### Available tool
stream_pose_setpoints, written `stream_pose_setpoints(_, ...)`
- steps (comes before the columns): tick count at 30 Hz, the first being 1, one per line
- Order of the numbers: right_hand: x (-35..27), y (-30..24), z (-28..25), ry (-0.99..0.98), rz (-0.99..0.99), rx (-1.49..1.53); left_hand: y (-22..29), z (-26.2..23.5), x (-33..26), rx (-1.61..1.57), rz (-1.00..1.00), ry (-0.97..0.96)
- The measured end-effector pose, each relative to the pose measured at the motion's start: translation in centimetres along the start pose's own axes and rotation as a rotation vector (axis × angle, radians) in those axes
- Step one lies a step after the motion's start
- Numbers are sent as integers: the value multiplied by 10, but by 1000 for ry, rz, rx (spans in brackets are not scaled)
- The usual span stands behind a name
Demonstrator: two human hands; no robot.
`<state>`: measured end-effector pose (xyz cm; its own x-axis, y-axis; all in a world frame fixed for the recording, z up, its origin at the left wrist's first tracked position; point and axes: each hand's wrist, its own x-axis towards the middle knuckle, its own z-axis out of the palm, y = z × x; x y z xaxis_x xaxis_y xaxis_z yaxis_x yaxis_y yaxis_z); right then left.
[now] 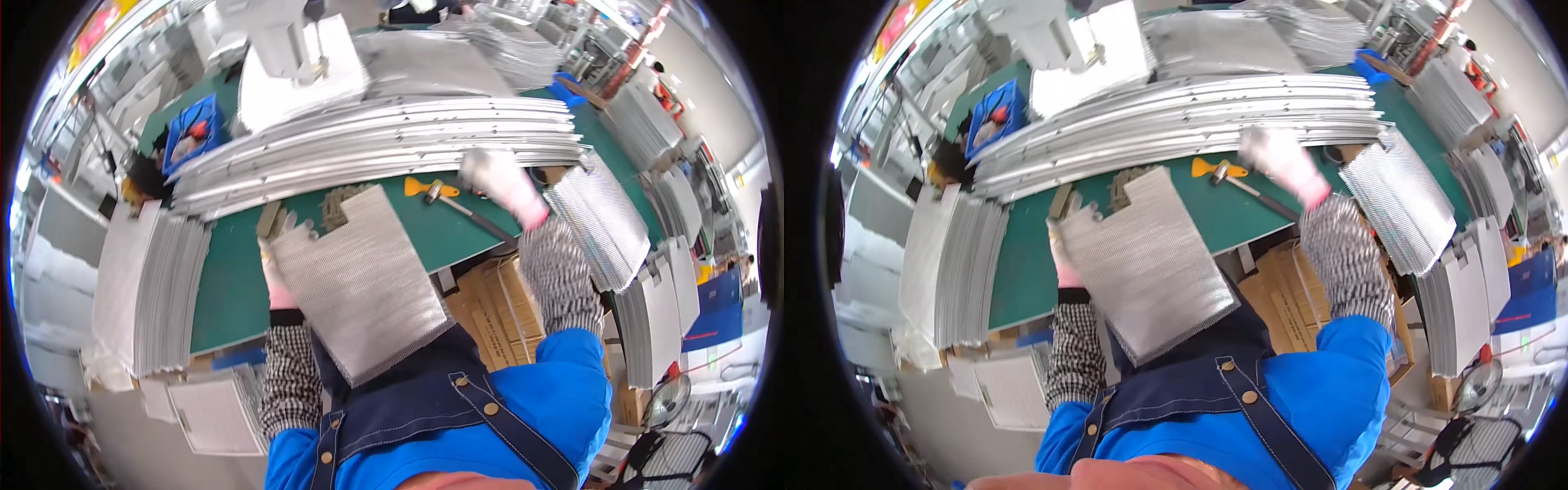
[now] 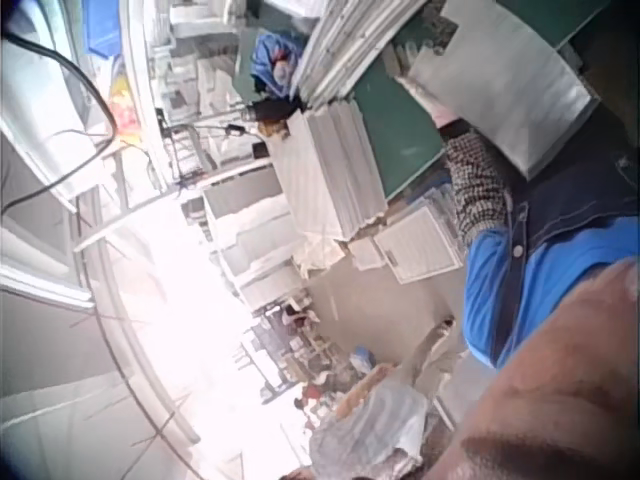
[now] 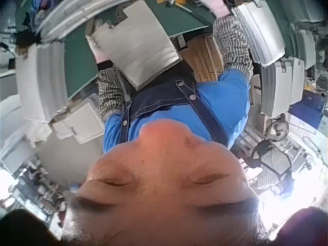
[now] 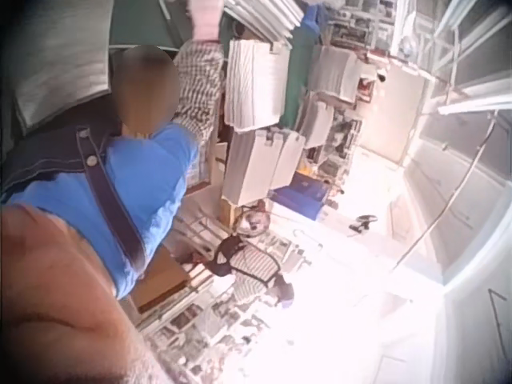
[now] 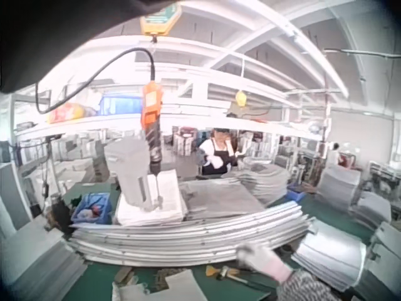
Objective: The person assembles white rectangular air filters by hand. They pick up a mesh panel, insert it into a frame, and use a hammer to secure the frame edges. The person then uses a power drill to fasten the assembly and stacks the finished units on a nearby table.
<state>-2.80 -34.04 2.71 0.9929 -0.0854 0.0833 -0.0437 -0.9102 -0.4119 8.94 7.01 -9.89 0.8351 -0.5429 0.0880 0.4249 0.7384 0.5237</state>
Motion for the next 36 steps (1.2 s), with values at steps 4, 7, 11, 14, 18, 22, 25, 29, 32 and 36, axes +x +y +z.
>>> stream_pose_setpoints(4,82,110,-118,775,165,301,-7,-1,18,-3,-74,-90)
stream_pose_setpoints(7,152,151,-100,711,538,-223,2,-1,11,54,-17,-102)
stream_pose_setpoints(11,189,181,-92,178,504,-294,-4,-33,2,-9,56,57)
stream_pose_setpoints(14,162,222,-120,209,339,-364,-5,-31,4,-143,-163,-93)
stream_pose_setpoints(18,158,224,-184,376,104,-10,2,-6,-6,24,86,3)
stream_pose_setpoints(22,107,151,-188,590,25,430,-6,-28,4,-1,43,-122)
stream_pose_setpoints(25,41,93,-157,771,-21,576,-4,-16,1,26,56,-118)
stream_pose_setpoints(29,-28,82,-88,887,-85,662,-12,-35,18,215,48,-202)
stream_pose_setpoints(32,-55,99,-43,861,-123,545,-12,-43,19,201,39,-217)
stream_pose_setpoints(36,-111,129,4,1138,-340,-108,-9,-40,11,216,75,-189)
